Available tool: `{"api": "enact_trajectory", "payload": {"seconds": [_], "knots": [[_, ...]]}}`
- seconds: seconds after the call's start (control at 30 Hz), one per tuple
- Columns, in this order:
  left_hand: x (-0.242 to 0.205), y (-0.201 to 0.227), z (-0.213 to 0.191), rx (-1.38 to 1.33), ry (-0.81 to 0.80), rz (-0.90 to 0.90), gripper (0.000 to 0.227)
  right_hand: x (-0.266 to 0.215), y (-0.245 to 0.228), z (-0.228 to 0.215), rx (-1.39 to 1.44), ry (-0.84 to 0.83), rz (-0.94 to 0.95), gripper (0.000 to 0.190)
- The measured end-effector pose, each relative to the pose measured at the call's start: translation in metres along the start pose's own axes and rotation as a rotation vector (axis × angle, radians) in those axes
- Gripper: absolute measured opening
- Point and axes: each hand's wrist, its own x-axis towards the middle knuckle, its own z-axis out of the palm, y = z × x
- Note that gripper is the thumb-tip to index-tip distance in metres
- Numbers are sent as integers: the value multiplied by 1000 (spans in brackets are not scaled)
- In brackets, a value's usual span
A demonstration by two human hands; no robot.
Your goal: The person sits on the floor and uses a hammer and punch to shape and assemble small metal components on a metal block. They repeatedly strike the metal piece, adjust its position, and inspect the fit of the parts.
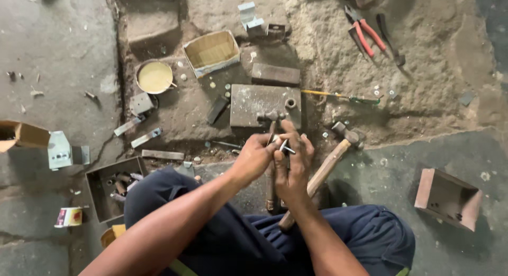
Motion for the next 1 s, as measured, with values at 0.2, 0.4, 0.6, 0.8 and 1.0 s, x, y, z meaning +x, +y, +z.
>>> {"api": "enact_trajectory", "payload": {"seconds": [0.2, 0.4, 0.6, 0.8, 1.0], "knots": [[-23, 2, 15, 733, 210, 1048, 21, 0, 63, 3, 1063, 258, 933, 42], [-14, -5, 16, 592, 116, 869, 14, -12, 49, -1, 620, 216, 774, 41], [-4, -3, 7, 128, 100, 319, 19, 4, 8, 4, 27, 14, 90, 41], [-16, 5, 12, 879, 281, 1069, 21, 0, 89, 6, 1196, 247, 1109, 41], [-5, -3, 9, 433, 128, 639, 22, -14, 33, -3, 275, 38, 424, 37]]}}
